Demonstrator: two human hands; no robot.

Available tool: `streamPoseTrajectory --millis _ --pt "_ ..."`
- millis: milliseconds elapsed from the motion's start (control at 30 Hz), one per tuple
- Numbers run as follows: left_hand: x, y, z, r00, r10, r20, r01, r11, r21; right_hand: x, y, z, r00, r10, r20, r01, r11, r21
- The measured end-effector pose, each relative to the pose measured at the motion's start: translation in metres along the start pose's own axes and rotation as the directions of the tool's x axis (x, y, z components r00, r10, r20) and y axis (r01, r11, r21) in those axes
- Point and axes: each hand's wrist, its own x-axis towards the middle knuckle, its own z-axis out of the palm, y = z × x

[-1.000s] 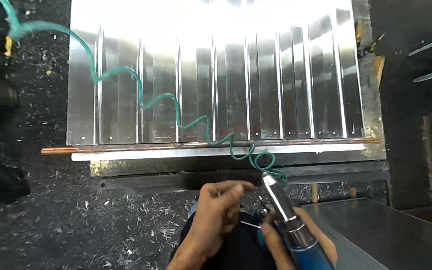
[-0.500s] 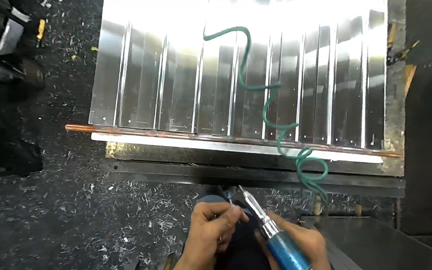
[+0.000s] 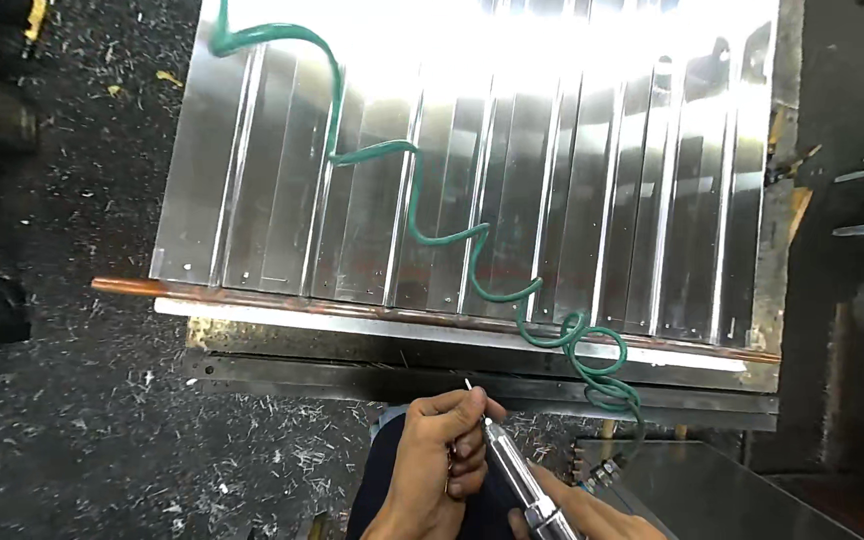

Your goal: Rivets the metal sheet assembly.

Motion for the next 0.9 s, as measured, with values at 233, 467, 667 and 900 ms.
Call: streamPoseTrajectory --millis 233,467,667,900 --pt "0.085 0.013 -0.009 0.991 -0.084 -0.102 0.111 0.95 0.292 0.07 0.033 0.017 0.961 0.268 0.064 -0.266 0.963 -0.032" --pt "0.134 0.04 -0.025 0.962 -0.103 -0.255 0.209 0.876 0.435 0.131 0.073 0.041 0.897 0.431 0.096 -0.414 0.897 -0.152" --pt "0.123 0.092 -0.046 0.962 -0.011 -0.271 0.125 0.904 0.41 0.149 0.069 0.033 0.871 0.462 0.169 -0.45 0.887 -0.105" --pt "0.131 0.136 -0.049 0.968 0.09 -0.236 -0.002 0.936 0.351 0.162 0.059 0.023 0.825 0.517 0.23 -0.491 0.856 -0.164"
